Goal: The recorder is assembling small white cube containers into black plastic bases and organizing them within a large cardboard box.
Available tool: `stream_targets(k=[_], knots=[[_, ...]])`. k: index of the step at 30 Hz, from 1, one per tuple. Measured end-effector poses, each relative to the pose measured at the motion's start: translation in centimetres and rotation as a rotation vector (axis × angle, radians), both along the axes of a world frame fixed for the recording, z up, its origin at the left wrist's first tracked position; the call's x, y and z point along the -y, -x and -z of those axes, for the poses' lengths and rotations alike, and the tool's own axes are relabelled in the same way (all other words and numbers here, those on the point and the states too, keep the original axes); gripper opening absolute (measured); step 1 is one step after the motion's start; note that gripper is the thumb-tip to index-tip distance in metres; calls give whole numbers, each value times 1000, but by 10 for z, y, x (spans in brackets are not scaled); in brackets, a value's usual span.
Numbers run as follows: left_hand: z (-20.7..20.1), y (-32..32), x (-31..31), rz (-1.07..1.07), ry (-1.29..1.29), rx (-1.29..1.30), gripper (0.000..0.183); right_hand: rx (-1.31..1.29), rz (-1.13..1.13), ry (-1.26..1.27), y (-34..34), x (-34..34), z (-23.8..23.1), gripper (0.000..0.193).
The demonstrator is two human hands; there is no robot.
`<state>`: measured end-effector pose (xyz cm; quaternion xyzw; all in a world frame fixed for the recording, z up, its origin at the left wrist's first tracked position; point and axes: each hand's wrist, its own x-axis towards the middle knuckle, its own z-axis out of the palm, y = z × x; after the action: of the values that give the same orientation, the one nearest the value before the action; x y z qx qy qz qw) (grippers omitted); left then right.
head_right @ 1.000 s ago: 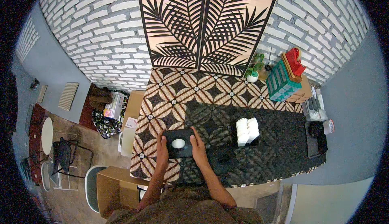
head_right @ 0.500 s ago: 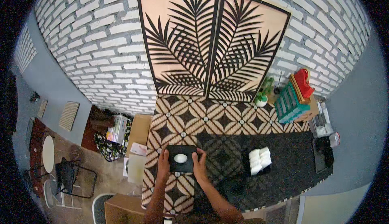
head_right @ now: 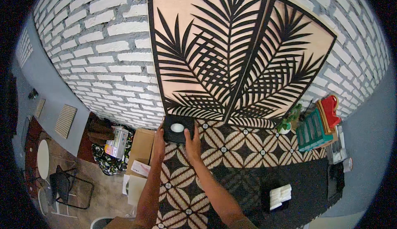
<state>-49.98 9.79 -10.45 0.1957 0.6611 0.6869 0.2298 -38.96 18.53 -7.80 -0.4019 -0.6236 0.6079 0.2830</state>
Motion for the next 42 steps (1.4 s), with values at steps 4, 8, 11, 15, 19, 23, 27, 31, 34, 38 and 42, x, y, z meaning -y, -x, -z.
stream_targets(k=[4, 8, 11, 15, 19, 23, 27, 31, 34, 38, 42], knots=[[20, 26, -13, -31, -34, -15, 46, -8, -6, -35, 29, -11, 15, 74], [18, 32, -24, -60, 25, -67, 46, 72, 16, 27, 41, -22, 20, 72], [10, 29, -29, -69, 48, -58, 46, 52, 25, -11, 43, -32, 29, 74], [13, 35, -21, -80, 65, -78, 46, 96, -15, -45, 38, -24, 23, 77], [0, -6, 19, -304, -127, -38, 40, 23, 46, -92, -9, 4, -2, 74], [5, -83, 91, -488, -164, -19, 18, -166, 137, -310, -83, 58, 10, 49], [5, -185, 196, -429, -221, 200, 39, -99, -119, -310, -154, 129, -11, 25], [17, -268, 308, -760, -202, 227, 42, -219, -392, 56, -196, 210, -19, 23], [-19, -316, 365, -970, -114, 169, 29, -150, -616, 285, -221, 259, -35, 24], [-7, -401, 462, -1288, 1, 97, 20, -119, -907, 281, -247, 344, -17, 23], [3, -474, 524, -1507, 10, 255, 24, -21, -1223, 246, -275, 420, 26, 22]])
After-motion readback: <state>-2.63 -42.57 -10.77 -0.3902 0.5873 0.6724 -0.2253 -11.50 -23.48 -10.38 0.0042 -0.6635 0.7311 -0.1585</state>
